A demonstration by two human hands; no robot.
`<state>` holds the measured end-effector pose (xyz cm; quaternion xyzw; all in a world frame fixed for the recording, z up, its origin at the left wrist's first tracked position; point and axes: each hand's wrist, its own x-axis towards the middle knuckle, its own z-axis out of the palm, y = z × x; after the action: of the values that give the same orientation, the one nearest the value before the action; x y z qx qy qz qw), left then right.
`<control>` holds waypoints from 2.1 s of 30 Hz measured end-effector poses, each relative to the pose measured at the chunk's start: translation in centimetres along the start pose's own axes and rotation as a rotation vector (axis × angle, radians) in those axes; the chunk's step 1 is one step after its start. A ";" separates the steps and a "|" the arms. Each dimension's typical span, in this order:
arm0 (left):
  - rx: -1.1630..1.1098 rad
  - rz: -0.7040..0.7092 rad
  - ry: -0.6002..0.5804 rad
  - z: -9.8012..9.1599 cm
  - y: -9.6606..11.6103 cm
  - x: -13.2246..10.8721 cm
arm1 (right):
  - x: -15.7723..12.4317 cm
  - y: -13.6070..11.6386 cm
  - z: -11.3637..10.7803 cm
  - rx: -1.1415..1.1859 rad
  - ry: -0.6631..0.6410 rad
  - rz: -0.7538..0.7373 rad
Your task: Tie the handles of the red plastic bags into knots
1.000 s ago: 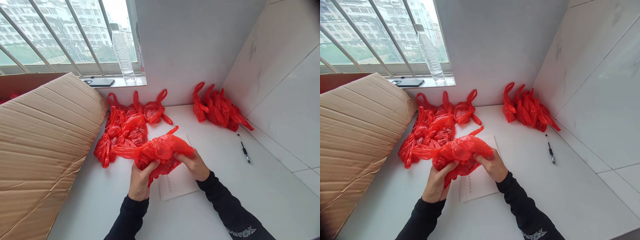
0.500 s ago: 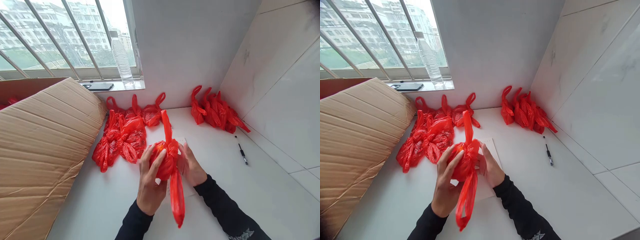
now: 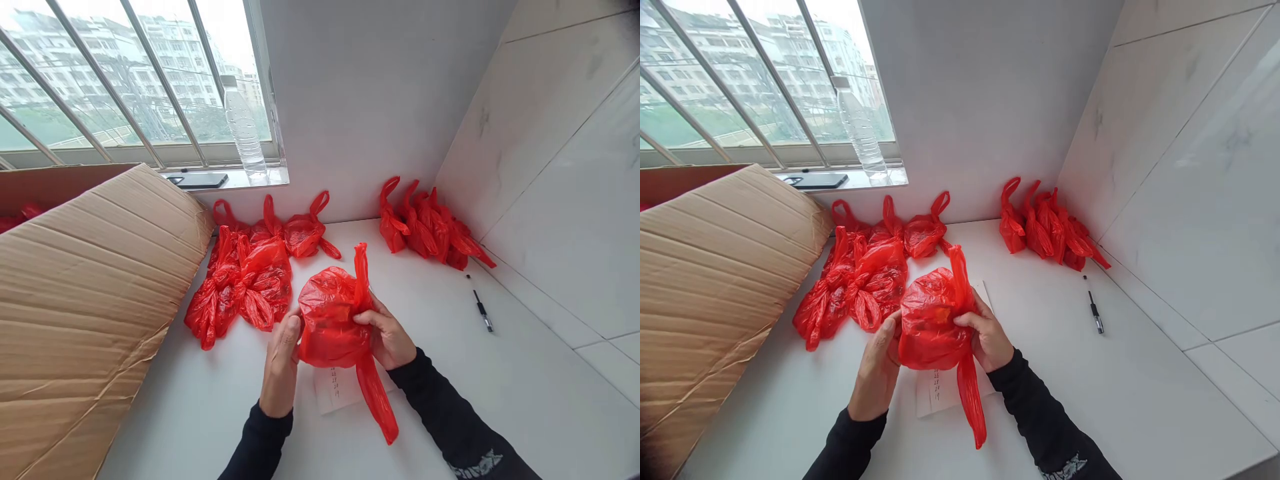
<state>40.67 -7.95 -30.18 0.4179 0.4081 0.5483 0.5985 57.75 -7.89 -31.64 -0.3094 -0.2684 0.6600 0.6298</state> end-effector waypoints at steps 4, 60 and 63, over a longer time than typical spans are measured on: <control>0.012 -0.050 -0.081 0.0 -0.3 0.2 | -0.2 -0.1 0.4 -0.146 -0.139 -0.040; 1.163 0.767 -0.043 -1.9 -4.6 4.4 | 7.6 -7.3 -8.5 -1.474 0.442 -0.552; 1.026 0.762 -0.082 -2.0 -4.0 2.3 | 11.3 -7.8 -8.8 -1.402 0.487 -0.542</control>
<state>40.17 -5.71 -34.66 0.7876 0.4184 0.4409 0.1006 69.29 3.59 -32.49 -0.6938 -0.5423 0.0741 0.4680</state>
